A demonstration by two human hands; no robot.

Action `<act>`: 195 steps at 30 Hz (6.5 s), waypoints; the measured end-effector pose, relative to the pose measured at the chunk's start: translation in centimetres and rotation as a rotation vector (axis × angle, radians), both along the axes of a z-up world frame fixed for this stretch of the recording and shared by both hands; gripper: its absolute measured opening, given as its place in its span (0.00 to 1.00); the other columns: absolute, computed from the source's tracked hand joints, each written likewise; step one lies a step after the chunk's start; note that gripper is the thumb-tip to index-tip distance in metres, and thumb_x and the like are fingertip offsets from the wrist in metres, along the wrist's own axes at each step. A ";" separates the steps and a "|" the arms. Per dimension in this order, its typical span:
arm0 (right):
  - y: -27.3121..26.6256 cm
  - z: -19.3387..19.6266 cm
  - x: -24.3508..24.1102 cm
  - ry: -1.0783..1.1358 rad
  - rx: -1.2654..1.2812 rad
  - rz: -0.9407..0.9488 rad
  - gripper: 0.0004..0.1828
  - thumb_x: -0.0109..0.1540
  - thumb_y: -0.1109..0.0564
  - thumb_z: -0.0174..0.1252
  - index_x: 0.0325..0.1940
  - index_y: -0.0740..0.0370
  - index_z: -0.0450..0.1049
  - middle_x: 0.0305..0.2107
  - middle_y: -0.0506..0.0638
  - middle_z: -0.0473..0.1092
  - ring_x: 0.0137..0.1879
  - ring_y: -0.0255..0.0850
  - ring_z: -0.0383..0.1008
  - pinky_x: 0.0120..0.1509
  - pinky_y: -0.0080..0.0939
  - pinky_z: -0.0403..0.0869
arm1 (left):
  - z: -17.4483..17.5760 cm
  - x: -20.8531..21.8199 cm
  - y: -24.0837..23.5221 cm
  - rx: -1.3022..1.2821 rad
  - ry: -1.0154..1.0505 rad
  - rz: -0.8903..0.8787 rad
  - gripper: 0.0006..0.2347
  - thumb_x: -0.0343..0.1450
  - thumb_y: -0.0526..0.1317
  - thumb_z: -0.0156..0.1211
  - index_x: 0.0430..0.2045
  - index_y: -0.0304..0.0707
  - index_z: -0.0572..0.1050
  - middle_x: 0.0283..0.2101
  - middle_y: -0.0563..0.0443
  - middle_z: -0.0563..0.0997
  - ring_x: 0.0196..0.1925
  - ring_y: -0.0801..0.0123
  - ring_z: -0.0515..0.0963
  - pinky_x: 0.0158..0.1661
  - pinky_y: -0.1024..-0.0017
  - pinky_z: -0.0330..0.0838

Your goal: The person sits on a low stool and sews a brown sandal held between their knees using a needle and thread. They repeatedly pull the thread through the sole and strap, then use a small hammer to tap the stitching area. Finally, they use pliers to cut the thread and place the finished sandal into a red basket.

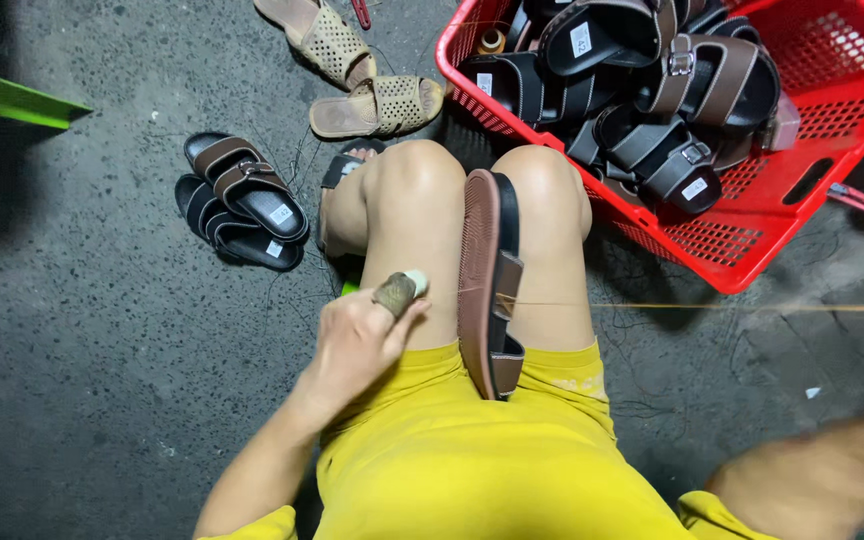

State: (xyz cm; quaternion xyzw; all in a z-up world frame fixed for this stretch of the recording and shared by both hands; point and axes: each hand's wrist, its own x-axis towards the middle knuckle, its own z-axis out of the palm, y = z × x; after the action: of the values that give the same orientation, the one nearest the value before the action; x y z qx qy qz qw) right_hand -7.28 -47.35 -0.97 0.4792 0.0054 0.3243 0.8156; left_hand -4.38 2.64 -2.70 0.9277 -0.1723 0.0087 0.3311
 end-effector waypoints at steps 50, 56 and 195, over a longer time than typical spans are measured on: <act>22.1 2.7 6.8 -2.306 -2.857 -0.368 0.20 0.60 0.47 0.47 0.56 0.32 0.71 0.27 0.45 0.67 0.24 0.48 0.72 0.26 0.47 0.72 | -0.7 6.9 -2.1 -0.104 0.040 -0.262 0.46 0.54 0.72 0.50 0.64 0.44 0.55 0.70 0.45 0.53 0.72 0.55 0.49 0.65 0.40 0.24; 22.4 3.2 6.8 -2.502 -2.883 -0.411 0.22 0.61 0.44 0.43 0.59 0.29 0.68 0.27 0.43 0.64 0.24 0.43 0.71 0.26 0.43 0.71 | -0.7 6.8 -3.0 -0.138 0.003 -0.186 0.44 0.55 0.73 0.44 0.61 0.43 0.60 0.68 0.45 0.57 0.71 0.57 0.52 0.64 0.39 0.21; 23.5 1.2 7.1 -1.899 -2.949 -0.660 0.13 0.56 0.52 0.60 0.45 0.44 0.79 0.31 0.46 0.74 0.28 0.47 0.75 0.26 0.46 0.73 | 1.6 5.4 -2.5 -0.166 0.017 -0.138 0.28 0.62 0.62 0.51 0.32 0.27 0.75 0.51 0.36 0.73 0.60 0.46 0.67 0.58 0.28 0.41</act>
State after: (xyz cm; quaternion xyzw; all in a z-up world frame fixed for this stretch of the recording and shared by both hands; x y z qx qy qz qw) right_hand -0.22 -23.84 0.20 0.9278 0.2500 -0.0286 -0.2753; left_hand 1.06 0.15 -1.13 0.8832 -0.2316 -0.0076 0.4079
